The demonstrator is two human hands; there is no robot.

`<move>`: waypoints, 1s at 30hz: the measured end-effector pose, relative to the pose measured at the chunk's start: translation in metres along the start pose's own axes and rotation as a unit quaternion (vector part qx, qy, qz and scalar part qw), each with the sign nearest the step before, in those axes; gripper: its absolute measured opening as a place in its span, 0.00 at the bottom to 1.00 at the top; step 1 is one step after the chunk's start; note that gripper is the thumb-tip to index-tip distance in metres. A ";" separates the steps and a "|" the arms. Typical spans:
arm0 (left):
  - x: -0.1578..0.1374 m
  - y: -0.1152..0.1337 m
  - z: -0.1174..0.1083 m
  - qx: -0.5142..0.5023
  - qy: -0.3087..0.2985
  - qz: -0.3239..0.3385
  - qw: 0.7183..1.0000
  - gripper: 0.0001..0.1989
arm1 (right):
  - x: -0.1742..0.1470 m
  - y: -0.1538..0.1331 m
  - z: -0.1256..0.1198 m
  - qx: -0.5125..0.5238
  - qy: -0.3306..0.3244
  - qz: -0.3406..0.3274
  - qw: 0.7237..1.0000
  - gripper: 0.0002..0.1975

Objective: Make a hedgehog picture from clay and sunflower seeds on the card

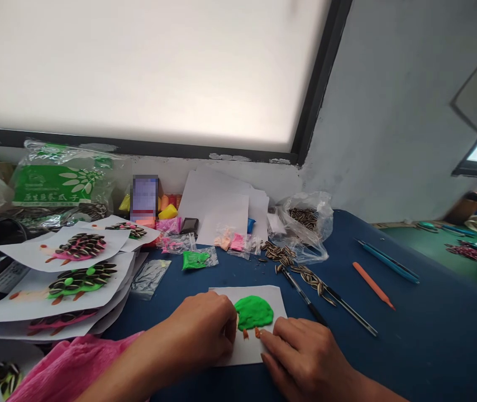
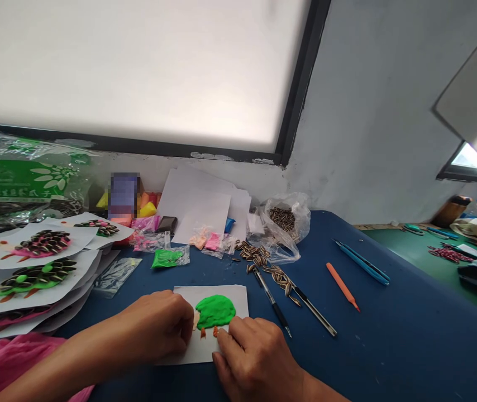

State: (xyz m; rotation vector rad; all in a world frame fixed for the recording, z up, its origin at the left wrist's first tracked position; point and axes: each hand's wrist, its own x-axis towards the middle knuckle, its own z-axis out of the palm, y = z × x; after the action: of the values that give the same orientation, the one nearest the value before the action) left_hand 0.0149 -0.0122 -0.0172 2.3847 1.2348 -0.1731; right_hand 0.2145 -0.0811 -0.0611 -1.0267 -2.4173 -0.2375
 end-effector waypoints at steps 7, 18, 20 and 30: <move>-0.003 0.002 -0.001 0.002 0.002 -0.001 1.000 0.17 | 0.001 -0.001 -0.003 -0.018 0.006 -0.021 1.000 0.10; -0.002 0.001 -0.002 -0.001 0.006 0.007 1.000 0.15 | 0.002 -0.001 -0.003 -0.013 0.013 -0.011 1.000 0.12; -0.003 0.001 -0.003 0.001 0.006 0.010 1.000 0.15 | 0.002 0.000 -0.002 -0.009 0.017 -0.006 1.000 0.12; -0.013 0.001 -0.012 -0.007 0.036 0.024 0.999 0.17 | 0.003 -0.001 -0.002 -0.025 0.044 -0.017 0.999 0.10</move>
State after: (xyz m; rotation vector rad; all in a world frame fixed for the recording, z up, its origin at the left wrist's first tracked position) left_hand 0.0068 -0.0169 -0.0022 2.4260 1.2044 -0.0642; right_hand 0.2126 -0.0802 -0.0581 -0.9756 -2.3616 -0.3503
